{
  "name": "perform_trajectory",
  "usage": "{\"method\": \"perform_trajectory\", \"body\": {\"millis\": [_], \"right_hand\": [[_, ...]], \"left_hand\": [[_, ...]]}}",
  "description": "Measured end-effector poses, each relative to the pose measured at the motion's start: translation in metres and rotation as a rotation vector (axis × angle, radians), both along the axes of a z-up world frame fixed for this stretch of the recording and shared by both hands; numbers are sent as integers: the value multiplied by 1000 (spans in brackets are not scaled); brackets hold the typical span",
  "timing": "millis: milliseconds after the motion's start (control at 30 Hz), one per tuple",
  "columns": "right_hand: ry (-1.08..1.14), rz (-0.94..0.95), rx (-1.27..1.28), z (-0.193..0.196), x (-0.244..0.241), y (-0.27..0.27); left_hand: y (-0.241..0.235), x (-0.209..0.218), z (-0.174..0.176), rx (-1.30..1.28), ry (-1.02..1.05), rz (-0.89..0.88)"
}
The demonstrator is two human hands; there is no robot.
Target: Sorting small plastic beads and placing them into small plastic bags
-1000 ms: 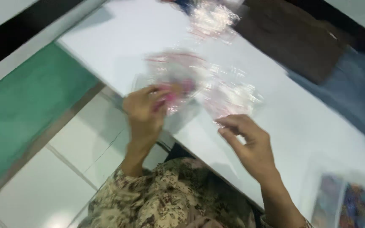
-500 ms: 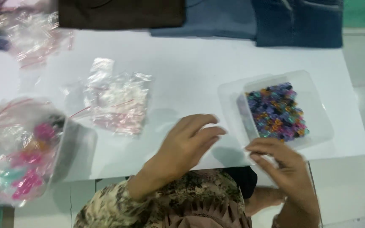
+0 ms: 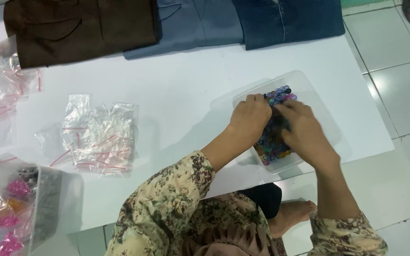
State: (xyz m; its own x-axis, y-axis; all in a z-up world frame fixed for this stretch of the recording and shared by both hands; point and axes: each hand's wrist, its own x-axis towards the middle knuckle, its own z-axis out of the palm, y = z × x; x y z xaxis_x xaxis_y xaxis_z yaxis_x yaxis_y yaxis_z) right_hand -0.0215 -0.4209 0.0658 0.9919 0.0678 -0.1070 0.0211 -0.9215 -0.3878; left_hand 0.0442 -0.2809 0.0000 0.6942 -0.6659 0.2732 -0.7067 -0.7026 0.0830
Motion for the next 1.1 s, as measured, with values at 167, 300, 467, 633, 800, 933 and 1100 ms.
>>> {"method": "perform_trajectory", "body": {"millis": [167, 300, 467, 633, 800, 933, 1100], "right_hand": [[154, 1, -6, 0, 2, 0], [268, 31, 38, 25, 0, 6], [302, 10, 59, 25, -3, 0], [274, 52, 15, 12, -2, -7], [237, 18, -27, -3, -2, -8], [214, 29, -6, -2, 1, -6], [137, 14, 10, -12, 5, -4]], "left_hand": [[0, 7, -11, -32, 236, -87], [5, 11, -20, -79, 399, -161], [9, 18, -7, 22, 398, -198], [7, 24, -9, 34, 427, -209], [10, 30, 5, 61, 543, -245], [17, 30, 23, 5, 629, -252], [16, 33, 16, -51, 627, -253]]}}
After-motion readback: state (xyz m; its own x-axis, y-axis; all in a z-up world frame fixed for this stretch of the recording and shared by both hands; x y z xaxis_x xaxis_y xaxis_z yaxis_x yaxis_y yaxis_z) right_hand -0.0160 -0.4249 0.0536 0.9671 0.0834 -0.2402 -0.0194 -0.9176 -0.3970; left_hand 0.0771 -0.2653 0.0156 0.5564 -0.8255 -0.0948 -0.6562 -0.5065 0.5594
